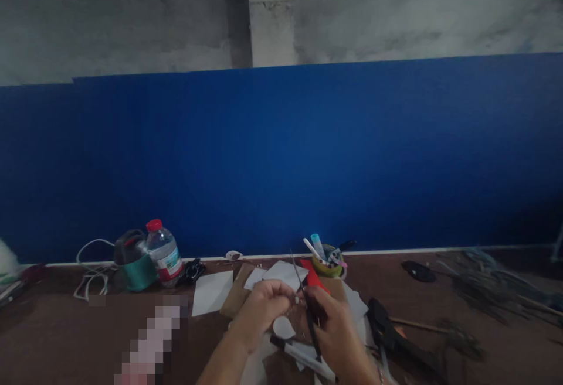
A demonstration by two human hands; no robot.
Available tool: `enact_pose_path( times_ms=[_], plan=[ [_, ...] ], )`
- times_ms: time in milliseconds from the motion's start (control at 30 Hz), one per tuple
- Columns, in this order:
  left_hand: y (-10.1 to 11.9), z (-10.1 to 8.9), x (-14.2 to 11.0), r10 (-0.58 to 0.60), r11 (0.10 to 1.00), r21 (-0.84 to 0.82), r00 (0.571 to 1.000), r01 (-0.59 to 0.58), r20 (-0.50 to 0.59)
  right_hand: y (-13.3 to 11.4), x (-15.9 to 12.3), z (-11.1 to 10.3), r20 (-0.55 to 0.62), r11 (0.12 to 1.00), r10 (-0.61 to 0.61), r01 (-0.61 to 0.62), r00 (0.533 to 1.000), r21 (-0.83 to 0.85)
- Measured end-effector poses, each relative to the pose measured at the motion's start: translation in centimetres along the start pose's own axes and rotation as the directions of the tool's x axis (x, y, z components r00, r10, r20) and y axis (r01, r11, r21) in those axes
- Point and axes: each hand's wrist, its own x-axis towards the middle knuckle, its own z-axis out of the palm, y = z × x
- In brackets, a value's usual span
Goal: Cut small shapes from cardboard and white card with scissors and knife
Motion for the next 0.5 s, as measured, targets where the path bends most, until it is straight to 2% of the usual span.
enact_pose_path(
  times_ms=[100, 167, 233, 333, 400, 500],
  plan=[
    [0.2, 0.4, -0.1, -0.003, 1.0, 0.008, 1.0, 0.003, -0.005, 0.3, -0.1, -0.1, -0.017, 0.991, -0.051, 0.048, 0.999, -0.128],
    [0.4, 0.7, -0.2, 0.007, 1.0, 0.014, 1.0, -0.006, -0.025, 0.5, -0.2, 0.0, -0.037, 0.99, -0.047, 0.042, 0.998, -0.131],
    [0.4, 0.9, -0.2, 0.019, 0.999, -0.028, 0.998, -0.021, -0.055, 0.6, -0.1, 0.2, -0.059, 0.999, -0.019, 0.017, 0.998, -0.041],
    [0.3, 1.0, -0.2, 0.058, 0.986, -0.147, 0.99, -0.076, -0.127, 0.3, 0.0, 0.6, -0.03, 0.976, 0.061, -0.053, 0.998, 0.21],
    [0.2, 0.9, -0.2, 0.079, 0.974, -0.198, 0.984, -0.111, -0.161, -0.1, 0.1, 1.0, 0.068, 0.927, 0.112, -0.129, 0.991, 0.352],
    [0.0, 0.9, -0.2, 0.073, 0.961, -0.25, 0.98, -0.119, -0.185, -0.8, 0.0, 1.3, 0.23, 0.853, 0.168, -0.259, 0.958, 0.454]
  ],
)
